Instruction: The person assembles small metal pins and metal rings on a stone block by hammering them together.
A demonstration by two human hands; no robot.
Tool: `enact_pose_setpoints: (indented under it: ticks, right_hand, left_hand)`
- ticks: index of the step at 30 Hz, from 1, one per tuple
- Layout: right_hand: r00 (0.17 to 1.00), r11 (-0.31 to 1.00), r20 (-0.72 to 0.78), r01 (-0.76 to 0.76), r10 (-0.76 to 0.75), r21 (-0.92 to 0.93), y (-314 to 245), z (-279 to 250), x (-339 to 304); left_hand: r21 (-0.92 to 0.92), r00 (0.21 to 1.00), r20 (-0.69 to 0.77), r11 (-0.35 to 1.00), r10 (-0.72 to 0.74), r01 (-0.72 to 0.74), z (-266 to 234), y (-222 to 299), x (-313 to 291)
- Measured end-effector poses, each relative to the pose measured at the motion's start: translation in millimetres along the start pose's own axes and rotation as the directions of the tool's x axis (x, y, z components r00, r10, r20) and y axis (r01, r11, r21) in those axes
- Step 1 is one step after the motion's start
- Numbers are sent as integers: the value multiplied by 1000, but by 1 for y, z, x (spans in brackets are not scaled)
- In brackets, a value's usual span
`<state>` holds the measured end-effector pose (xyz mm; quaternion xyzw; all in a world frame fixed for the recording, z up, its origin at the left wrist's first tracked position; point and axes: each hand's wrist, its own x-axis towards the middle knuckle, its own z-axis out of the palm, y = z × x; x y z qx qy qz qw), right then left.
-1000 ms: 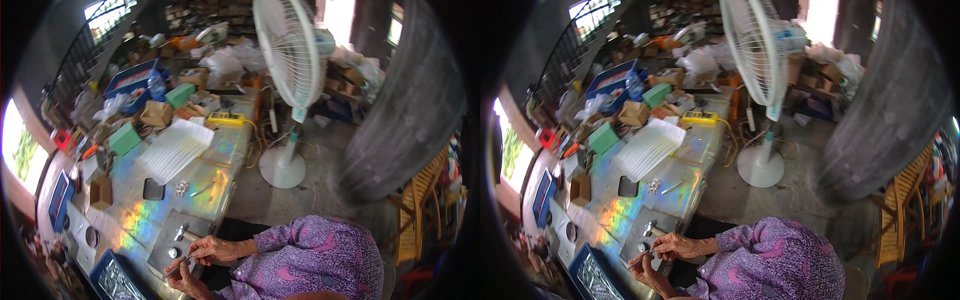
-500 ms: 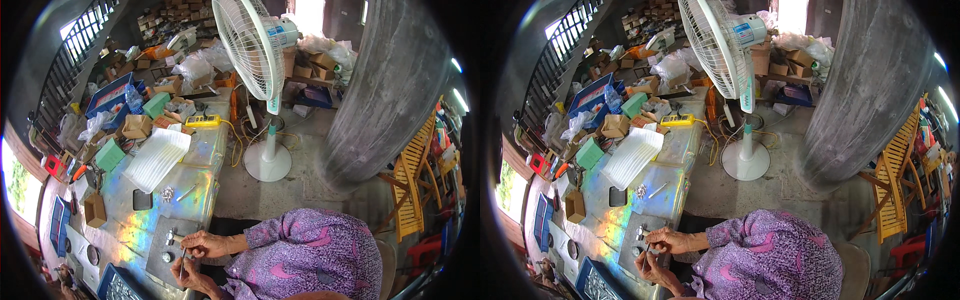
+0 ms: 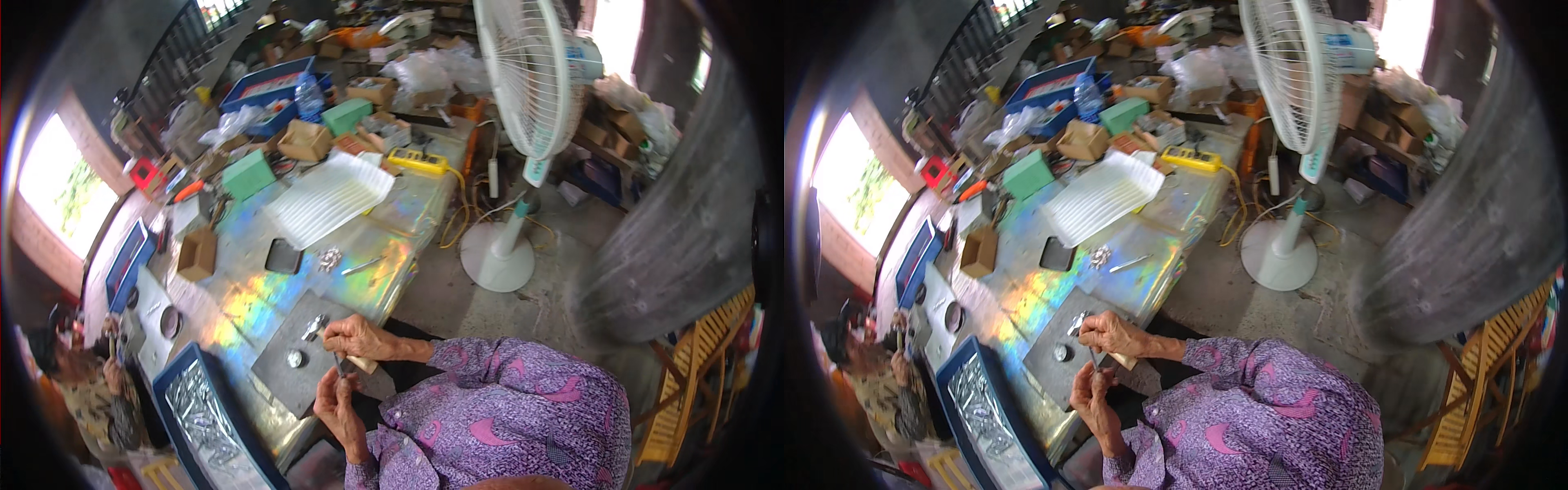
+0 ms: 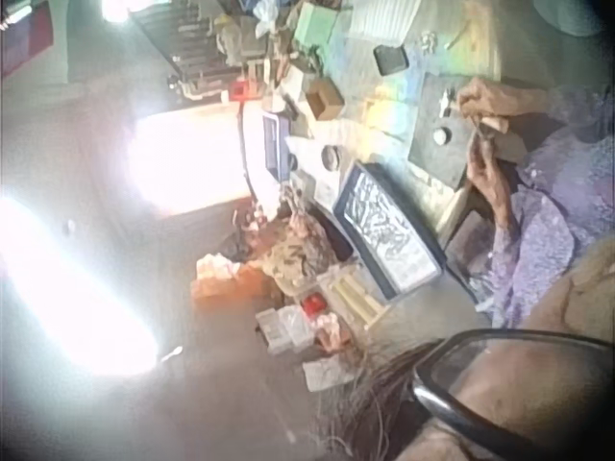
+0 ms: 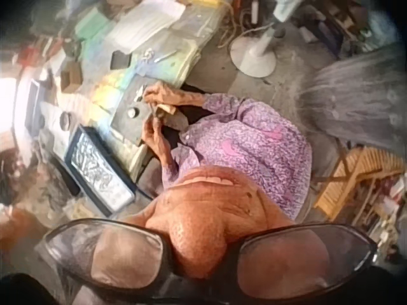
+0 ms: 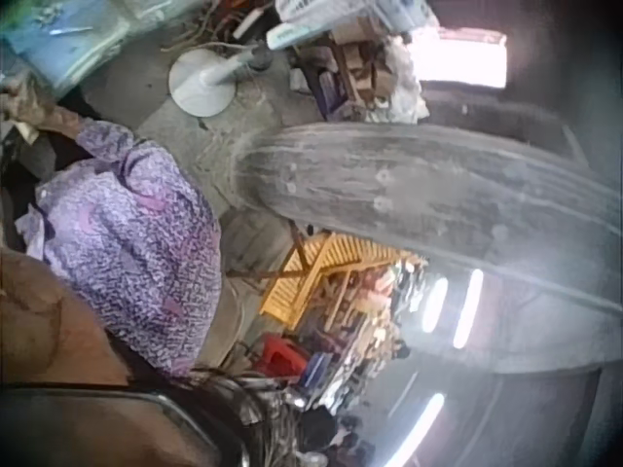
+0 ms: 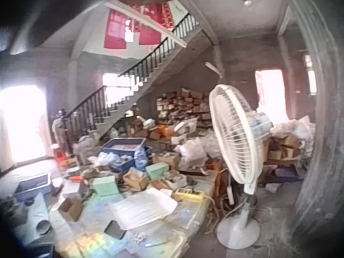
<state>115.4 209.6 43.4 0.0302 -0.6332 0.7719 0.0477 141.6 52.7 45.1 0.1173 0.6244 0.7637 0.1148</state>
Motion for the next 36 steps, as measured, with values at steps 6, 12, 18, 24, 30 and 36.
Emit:
enact_pose_setpoints:
  ticks: [6,12,18,24,30,36]
  right_hand:
    - [972,988,234,3,33,-151,-13,4,14]
    - [947,950,313,32,71,-311,-14,0,22]
    - [914,941,391,30,111,-336,-8,2,27]
    - [914,928,402,98,59,-359,-3,3,35]
    - [977,966,208,1,55,-258,17,-25,50]
    - [976,885,-217,-124,27,-448,58,-100,84]
  left_hand:
    - [19,991,89,995,-98,97,-8,-6,-5]
    - [103,974,82,973,-213,205,-8,-3,-2]
    - [27,952,106,958,-286,285,-10,-9,-2]
    - [47,961,141,971,-239,235,-14,-11,6]
    - [-125,958,44,950,-283,286,-19,-15,9]
    - [-119,967,16,960,-254,254,-24,-19,6]
